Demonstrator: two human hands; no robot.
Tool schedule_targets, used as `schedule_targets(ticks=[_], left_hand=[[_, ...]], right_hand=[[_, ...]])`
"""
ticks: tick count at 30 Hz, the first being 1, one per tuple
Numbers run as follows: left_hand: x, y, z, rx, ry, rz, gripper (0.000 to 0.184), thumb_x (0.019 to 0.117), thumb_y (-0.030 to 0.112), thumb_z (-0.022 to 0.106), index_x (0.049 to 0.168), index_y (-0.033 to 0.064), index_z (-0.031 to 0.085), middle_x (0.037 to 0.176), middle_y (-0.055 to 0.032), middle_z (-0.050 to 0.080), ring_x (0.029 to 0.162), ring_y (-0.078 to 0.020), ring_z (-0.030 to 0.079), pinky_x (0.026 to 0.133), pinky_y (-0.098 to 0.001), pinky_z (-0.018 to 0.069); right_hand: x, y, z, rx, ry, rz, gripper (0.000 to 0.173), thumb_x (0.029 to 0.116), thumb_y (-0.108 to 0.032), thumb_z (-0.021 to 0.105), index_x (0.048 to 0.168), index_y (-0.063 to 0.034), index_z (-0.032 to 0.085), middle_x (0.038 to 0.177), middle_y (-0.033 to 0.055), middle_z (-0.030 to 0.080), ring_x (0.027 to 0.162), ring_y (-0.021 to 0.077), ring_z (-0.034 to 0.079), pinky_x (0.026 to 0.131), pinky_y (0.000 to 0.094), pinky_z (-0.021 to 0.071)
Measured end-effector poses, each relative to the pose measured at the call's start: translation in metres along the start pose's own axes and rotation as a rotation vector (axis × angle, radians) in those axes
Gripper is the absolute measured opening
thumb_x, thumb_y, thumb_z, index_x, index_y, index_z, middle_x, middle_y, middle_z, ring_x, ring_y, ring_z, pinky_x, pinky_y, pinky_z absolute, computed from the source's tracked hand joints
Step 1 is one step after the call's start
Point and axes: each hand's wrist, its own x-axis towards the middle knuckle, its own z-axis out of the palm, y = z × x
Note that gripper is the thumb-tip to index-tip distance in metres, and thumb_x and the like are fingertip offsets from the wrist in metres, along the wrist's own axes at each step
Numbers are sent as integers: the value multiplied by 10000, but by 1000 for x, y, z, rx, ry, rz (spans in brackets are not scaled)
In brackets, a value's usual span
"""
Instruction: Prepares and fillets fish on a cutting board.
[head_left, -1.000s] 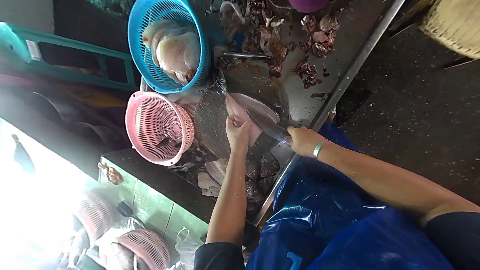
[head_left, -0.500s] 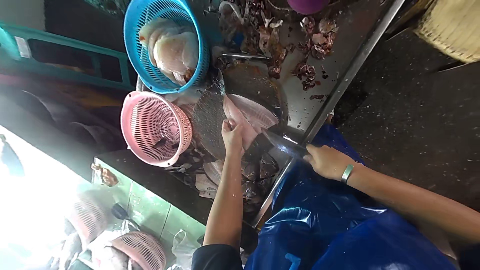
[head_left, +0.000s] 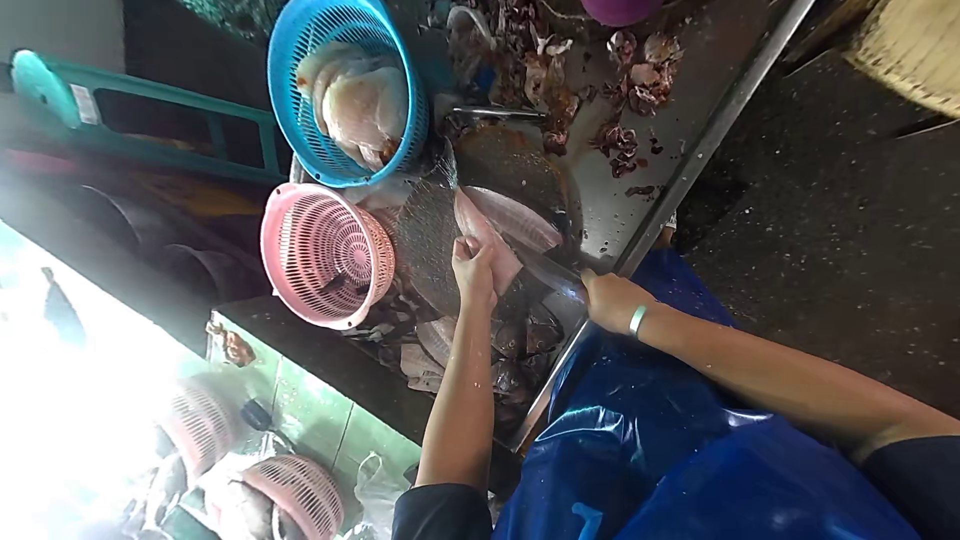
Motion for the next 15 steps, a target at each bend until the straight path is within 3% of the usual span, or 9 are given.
schedule_targets(ticks=[3,6,9,12,15], left_hand=[[1,-2,-3,-70,-1,-19,215,850,9,590,952,146,460,869,-16,568,765,-143,611,704,-379,584],[6,-6,-8,-100,-34,-27,210,846,22,583,959,148,459,871,-18,582,772,-149,618,711,-383,582],[5,-7,-11,-116,-41,-44,213,839,30,579,984,139,467,899,-33,607,799,-170,645,722,-404,594],[5,-6,-10,-99,-30,-52,199,880,27,545,1037,126,474,950,-43,606,844,-175,644,753,-423,590],[8,-9,-12,-93,-34,-46,192,876,18,543,1012,130,468,938,-40,608,835,-174,644,745,-421,591]], right_hand=[[-22,16,-7,-124,-161,-4,283,1068,-282,510,1264,-90,581,1023,195,707,978,409,713,791,611,574],[-41,29,-14,-134,-223,-6,324,1102,-342,436,1240,-90,586,1023,192,699,1008,398,703,828,600,564],[-44,28,-23,-110,-161,-4,343,1110,-388,414,1225,-105,570,952,166,694,941,376,711,785,570,571],[-28,17,-24,-51,-81,11,345,1102,-373,454,1251,-91,585,969,183,705,935,386,719,783,581,579],[-7,2,-13,25,-9,-10,327,1092,-333,494,1247,-67,606,939,202,709,888,401,722,736,595,582]])
